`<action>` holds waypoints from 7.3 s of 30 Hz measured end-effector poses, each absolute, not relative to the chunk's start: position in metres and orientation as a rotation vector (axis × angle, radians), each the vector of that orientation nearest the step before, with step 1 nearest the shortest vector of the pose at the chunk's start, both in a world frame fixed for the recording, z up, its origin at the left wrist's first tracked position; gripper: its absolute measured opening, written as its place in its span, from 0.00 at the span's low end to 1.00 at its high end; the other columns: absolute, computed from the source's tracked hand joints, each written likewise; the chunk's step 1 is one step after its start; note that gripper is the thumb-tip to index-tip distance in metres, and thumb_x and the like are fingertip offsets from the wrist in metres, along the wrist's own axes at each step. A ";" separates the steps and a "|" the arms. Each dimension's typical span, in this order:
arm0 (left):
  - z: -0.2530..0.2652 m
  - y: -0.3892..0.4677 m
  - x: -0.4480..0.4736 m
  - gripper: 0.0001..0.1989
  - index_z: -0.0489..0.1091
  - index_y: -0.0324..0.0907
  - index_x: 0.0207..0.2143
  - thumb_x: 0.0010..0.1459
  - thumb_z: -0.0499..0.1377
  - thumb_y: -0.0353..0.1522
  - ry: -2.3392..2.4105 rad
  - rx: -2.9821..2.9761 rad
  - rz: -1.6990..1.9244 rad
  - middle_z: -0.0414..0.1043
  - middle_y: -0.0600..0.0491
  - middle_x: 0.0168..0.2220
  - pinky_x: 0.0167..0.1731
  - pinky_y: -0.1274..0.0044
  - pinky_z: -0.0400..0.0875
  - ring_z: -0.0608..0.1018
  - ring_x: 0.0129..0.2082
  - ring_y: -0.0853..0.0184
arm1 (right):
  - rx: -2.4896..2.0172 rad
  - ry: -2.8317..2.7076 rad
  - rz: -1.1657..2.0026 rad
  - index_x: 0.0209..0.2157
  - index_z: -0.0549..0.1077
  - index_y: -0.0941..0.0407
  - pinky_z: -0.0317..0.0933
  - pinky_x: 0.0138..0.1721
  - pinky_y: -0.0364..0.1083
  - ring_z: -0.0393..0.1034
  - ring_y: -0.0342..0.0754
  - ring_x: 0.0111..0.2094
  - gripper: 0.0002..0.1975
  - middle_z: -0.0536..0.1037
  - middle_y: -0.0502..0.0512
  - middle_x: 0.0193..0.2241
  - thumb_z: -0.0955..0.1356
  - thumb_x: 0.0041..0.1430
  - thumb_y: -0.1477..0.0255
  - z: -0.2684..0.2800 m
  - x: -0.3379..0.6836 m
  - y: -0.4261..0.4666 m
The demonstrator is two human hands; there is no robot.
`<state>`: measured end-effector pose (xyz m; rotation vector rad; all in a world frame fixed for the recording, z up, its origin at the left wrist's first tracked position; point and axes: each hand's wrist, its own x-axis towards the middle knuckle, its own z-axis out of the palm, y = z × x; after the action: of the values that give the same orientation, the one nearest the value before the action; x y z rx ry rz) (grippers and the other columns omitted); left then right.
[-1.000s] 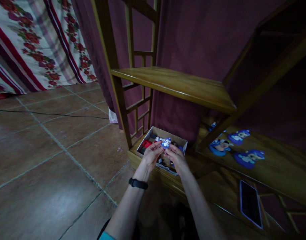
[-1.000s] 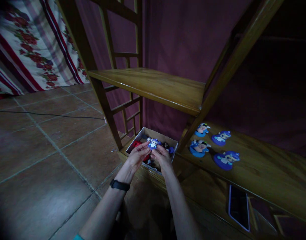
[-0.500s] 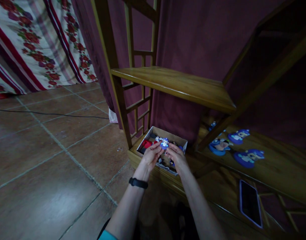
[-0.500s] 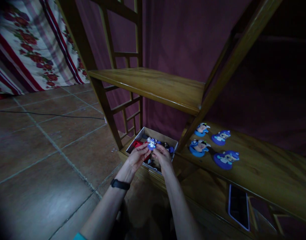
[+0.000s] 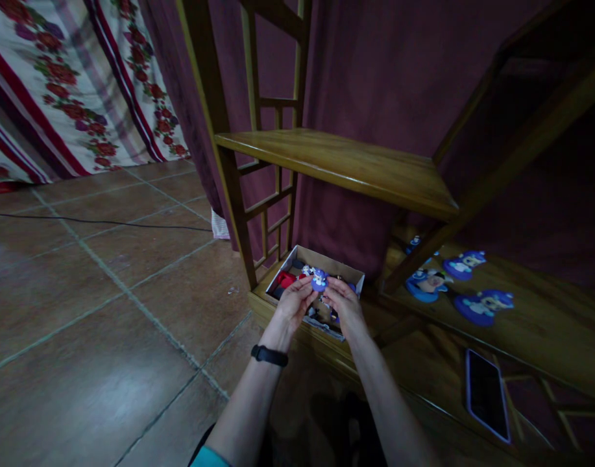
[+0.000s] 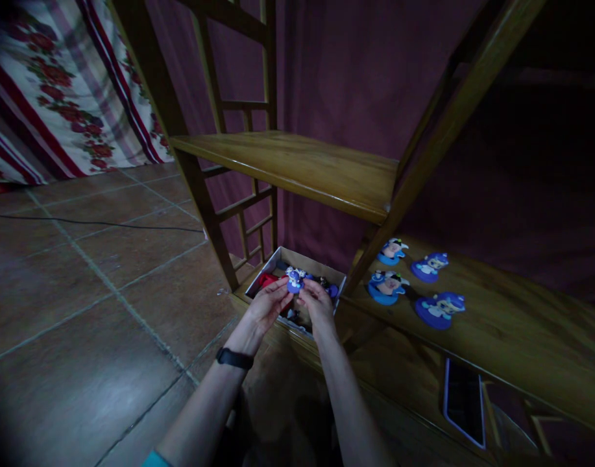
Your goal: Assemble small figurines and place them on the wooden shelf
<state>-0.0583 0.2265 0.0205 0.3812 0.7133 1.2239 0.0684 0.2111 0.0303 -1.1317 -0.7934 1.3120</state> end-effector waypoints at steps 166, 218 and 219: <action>0.035 0.220 -0.047 0.12 0.72 0.33 0.38 0.49 0.60 0.20 0.479 0.399 1.233 0.75 0.47 0.36 0.39 0.80 0.70 0.77 0.33 0.71 | -1.106 -0.886 1.164 0.34 0.71 0.54 0.65 0.35 0.46 0.70 0.46 0.33 0.13 0.75 0.49 0.33 0.71 0.44 0.64 0.041 0.066 0.209; 0.031 0.223 -0.040 0.21 0.73 0.36 0.39 0.37 0.68 0.23 0.694 0.498 1.379 0.77 0.49 0.33 0.42 0.76 0.65 0.76 0.33 0.69 | -1.004 -0.773 1.346 0.39 0.72 0.50 0.65 0.40 0.47 0.70 0.47 0.41 0.17 0.75 0.52 0.41 0.71 0.44 0.66 0.032 0.063 0.211; 0.032 0.223 -0.040 0.21 0.74 0.36 0.39 0.38 0.68 0.23 0.693 0.497 1.370 0.77 0.49 0.34 0.42 0.75 0.65 0.76 0.33 0.69 | -0.993 -0.758 1.353 0.40 0.72 0.51 0.66 0.40 0.48 0.70 0.47 0.41 0.17 0.75 0.52 0.40 0.71 0.44 0.66 0.031 0.064 0.211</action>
<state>-0.0396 0.2229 0.0319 0.4972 0.6926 1.3701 0.0641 0.2113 0.0309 -0.9930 -0.7579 1.3528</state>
